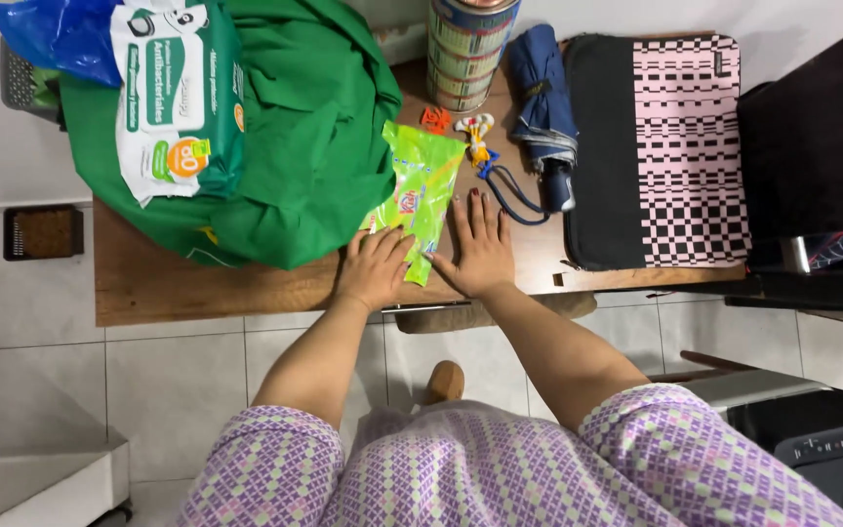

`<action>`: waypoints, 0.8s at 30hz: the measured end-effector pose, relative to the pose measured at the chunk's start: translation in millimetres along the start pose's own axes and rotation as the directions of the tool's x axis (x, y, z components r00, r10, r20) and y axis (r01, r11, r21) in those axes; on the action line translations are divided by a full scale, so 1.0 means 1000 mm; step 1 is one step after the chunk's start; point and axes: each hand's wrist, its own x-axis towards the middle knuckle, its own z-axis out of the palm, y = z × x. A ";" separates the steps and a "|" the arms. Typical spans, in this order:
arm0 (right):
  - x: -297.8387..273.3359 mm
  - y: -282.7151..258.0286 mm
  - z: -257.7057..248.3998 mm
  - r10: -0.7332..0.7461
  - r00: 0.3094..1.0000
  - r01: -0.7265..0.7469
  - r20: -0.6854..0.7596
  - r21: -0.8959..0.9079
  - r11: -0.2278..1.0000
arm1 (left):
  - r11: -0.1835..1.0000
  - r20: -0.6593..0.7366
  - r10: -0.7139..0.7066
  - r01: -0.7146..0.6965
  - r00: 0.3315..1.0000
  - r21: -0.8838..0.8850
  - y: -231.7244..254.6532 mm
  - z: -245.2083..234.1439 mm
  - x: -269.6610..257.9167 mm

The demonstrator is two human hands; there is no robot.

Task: The person picks up a green snack packet and places it on a printer, then picks up a wipes pack and places it on the printer. They fold a green tote bag and set it aside, then place a blue plastic bag into a small perforated tray and move the tray to a chair. They place a tube of cream on the chair, gather small colorful toys and place them into a blue bucket, and finally place a small white object into the same bucket.

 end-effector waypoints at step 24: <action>0.098 -0.039 -0.006 -0.241 0.962 0.258 0.129 -0.134 0.957 | 0.982 0.118 -0.188 0.189 0.975 0.003 0.009 -0.022 0.009</action>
